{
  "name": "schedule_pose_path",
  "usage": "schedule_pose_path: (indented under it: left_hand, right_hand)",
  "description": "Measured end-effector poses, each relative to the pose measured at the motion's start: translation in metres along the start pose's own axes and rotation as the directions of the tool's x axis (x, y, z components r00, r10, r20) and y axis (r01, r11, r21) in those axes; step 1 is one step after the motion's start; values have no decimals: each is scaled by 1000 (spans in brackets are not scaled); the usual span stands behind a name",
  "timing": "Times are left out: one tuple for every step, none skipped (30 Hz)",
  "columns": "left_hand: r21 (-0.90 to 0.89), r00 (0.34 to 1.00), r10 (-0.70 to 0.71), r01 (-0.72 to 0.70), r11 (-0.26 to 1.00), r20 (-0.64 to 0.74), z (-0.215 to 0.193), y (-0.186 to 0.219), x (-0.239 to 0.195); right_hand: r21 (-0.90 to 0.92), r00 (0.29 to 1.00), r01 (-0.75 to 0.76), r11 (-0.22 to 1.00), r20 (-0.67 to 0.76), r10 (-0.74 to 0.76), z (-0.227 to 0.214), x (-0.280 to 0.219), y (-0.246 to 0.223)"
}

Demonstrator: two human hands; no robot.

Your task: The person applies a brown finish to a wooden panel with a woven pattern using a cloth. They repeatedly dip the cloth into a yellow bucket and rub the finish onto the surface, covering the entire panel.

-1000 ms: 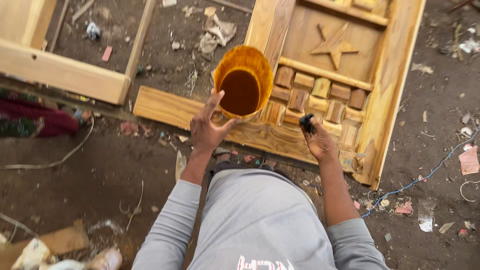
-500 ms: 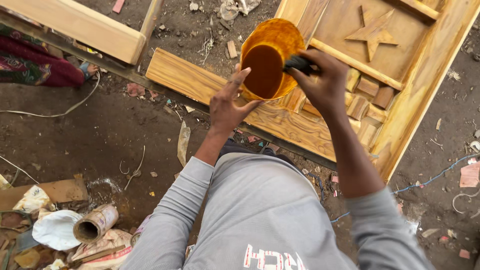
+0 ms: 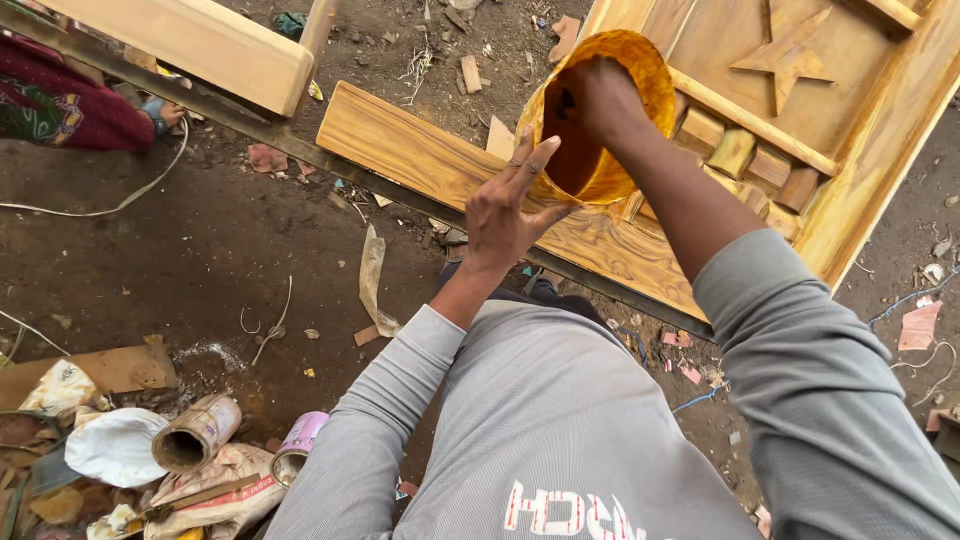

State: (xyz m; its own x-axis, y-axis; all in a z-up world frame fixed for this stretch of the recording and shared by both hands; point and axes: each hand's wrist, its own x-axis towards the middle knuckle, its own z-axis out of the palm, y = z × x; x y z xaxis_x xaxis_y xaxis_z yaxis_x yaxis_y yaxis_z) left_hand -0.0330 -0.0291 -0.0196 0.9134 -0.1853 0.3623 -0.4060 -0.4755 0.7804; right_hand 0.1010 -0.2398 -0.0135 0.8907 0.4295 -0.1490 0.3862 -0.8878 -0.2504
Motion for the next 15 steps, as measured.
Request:
schedule_pose_path:
  left_hand:
    - [-9, 1000, 3, -3, 1000, 2, 1, -1, 2]
    - [-18, 1000, 6, -6, 1000, 3, 3, -1, 4]
    - [-15, 1000, -10, 11, 1000, 26, 4, -2, 5]
    - [-12, 998, -26, 27, 1000, 48, 5, -3, 5]
    - [-5, 996, -42, 42, 999, 72, 6, -4, 4]
    - [4, 998, -18, 18, 1000, 52, 6, -4, 2]
    - [18, 1000, 11, -11, 1000, 28, 7, -7, 4]
    - [32, 999, 40, -40, 999, 5, 7, -9, 6]
    - [33, 999, 35, -36, 999, 19, 7, -10, 5]
    - [33, 999, 30, -32, 999, 33, 8, -11, 4]
    - [34, 999, 27, -28, 999, 45, 8, -12, 5]
    - [36, 999, 46, -47, 998, 16, 8, -13, 5]
    - [34, 998, 66, -66, 997, -13, 7, -13, 4]
    - [32, 995, 86, -85, 996, -42, 7, -13, 3]
    - [31, 995, 90, -89, 996, -52, 8, -11, 3]
  right_hand:
    - [34, 998, -17, 999, 57, 15, 2, 0, 1]
    - [21, 998, -30, 999, 55, 28, 4, 0, 3]
    - [10, 998, -43, 999, 54, 42, 7, 0, 5]
    - [-1, 997, -56, 998, 53, 56, 9, -1, 7]
    - [-2, 998, -49, 999, 47, 49, 11, -2, 8]
    - [-3, 998, -42, 999, 40, 42, 13, -3, 10]
    - [-4, 999, -31, 1000, 28, 31, 14, 0, 12]
    - [-7, 999, -30, 1000, 17, 30, 14, 2, 14]
    - [-10, 1000, -30, 999, 8, 30, 15, 1, 14]
    - [-13, 1000, -31, 999, -1, 31, 16, 0, 13]
    - [-22, 995, -79, 997, 53, 80, 16, 0, 13]
    - [-32, 986, -127, 991, 106, 129, 17, 1, 11]
    - [-49, 970, -177, 983, 159, 182, 17, 0, 10]
    - [-54, 981, -133, 990, 133, 139, 17, 1, 7]
    - [-65, 989, -93, 994, 106, 100, 14, 1, 7]
